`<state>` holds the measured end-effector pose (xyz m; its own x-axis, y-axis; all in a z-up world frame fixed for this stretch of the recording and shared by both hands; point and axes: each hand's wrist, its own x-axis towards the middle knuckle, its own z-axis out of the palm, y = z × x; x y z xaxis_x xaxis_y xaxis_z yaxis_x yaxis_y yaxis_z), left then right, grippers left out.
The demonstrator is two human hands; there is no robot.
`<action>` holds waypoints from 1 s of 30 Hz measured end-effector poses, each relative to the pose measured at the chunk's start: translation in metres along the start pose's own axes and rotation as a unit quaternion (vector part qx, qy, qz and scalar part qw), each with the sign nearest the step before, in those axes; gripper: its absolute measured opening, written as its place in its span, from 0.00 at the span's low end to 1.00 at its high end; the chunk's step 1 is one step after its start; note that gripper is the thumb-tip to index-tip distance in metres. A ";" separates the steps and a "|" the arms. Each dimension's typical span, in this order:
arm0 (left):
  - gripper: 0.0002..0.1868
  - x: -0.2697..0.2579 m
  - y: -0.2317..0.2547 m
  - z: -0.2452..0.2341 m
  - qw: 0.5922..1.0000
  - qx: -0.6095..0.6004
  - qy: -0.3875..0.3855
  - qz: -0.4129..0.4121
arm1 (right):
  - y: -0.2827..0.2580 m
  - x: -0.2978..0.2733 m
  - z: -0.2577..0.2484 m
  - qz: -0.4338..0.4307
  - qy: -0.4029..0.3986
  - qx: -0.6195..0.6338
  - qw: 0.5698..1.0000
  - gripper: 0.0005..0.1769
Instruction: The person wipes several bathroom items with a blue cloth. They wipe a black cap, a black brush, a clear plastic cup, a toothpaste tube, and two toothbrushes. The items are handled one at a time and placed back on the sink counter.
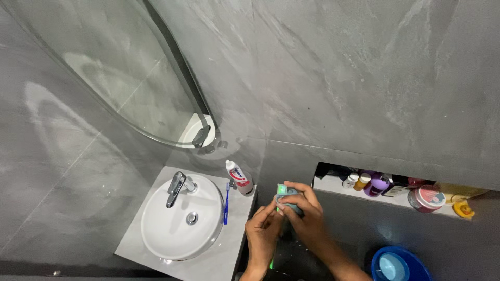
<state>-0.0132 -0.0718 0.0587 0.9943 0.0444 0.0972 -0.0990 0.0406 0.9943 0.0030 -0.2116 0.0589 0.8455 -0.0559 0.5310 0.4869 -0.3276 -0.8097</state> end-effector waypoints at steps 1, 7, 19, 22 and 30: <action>0.22 0.000 -0.001 0.001 1.000 0.003 -0.002 -0.007 | 0.000 0.000 -0.001 0.013 0.006 -0.020 1.000 0.07; 0.15 -0.004 -0.002 0.009 0.974 -0.137 0.015 -0.182 | 0.001 0.001 -0.026 0.034 0.032 -0.001 0.999 0.08; 0.16 -0.011 -0.002 0.026 0.951 -0.187 -0.132 -0.210 | -0.003 0.003 -0.056 0.069 0.028 0.105 0.992 0.10; 0.16 -0.010 -0.006 0.028 0.956 -0.174 -0.155 -0.176 | -0.003 0.001 -0.064 0.164 -0.046 0.116 0.979 0.17; 0.13 -0.007 -0.013 0.029 0.983 -0.102 -0.085 -0.125 | -0.004 -0.008 -0.043 0.276 -0.063 0.163 0.945 0.26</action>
<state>-0.0173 -0.1016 0.0464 0.9791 -0.1597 -0.1256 0.1606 0.2295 0.9600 -0.0148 -0.2509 0.0690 0.9998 -0.0130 -0.0116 -0.0113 0.0272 -0.9996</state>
